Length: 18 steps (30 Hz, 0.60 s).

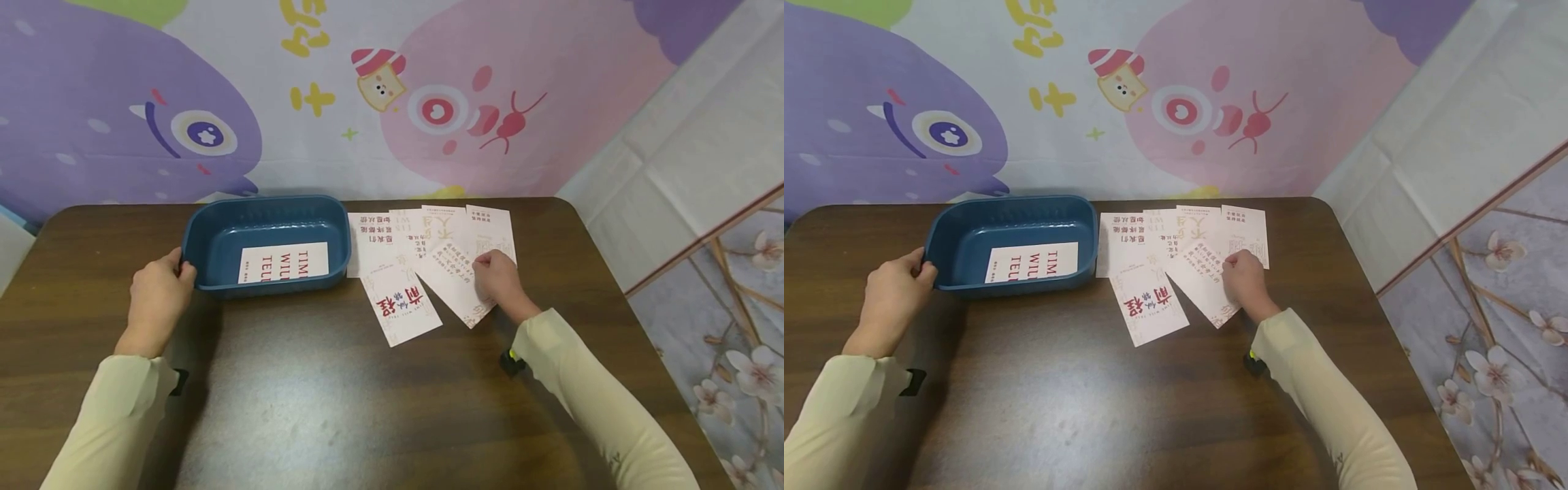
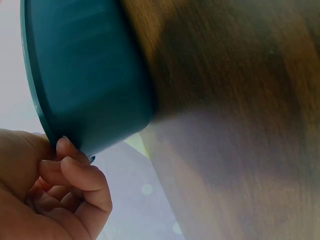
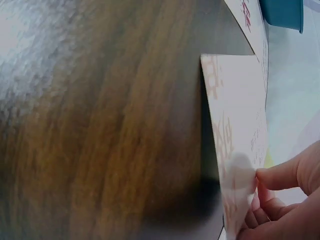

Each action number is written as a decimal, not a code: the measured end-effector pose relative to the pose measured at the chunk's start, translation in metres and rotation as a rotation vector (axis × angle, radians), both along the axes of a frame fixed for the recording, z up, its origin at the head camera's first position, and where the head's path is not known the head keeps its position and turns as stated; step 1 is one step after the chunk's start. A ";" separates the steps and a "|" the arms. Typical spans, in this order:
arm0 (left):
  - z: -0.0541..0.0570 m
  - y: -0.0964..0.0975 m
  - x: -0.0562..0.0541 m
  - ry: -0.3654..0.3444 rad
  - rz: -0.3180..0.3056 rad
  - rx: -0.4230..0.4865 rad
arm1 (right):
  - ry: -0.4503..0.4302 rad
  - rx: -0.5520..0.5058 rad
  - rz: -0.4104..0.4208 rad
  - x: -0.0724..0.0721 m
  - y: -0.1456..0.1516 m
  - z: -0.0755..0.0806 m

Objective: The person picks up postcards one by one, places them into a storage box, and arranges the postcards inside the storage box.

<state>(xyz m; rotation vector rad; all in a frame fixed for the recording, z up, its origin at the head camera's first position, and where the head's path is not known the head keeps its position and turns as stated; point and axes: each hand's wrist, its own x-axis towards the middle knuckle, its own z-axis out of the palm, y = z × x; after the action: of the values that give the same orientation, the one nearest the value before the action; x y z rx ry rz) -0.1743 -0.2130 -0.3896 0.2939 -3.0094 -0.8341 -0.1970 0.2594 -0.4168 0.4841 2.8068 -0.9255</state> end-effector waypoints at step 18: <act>0.000 0.000 0.001 0.005 -0.003 0.017 | 0.049 -0.047 -0.027 -0.011 0.008 0.004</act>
<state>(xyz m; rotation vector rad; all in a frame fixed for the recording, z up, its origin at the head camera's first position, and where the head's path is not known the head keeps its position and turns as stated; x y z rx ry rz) -0.1733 -0.2128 -0.3896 0.2878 -3.0006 -0.8591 -0.2076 0.2673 -0.4130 0.5008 2.8214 -1.0206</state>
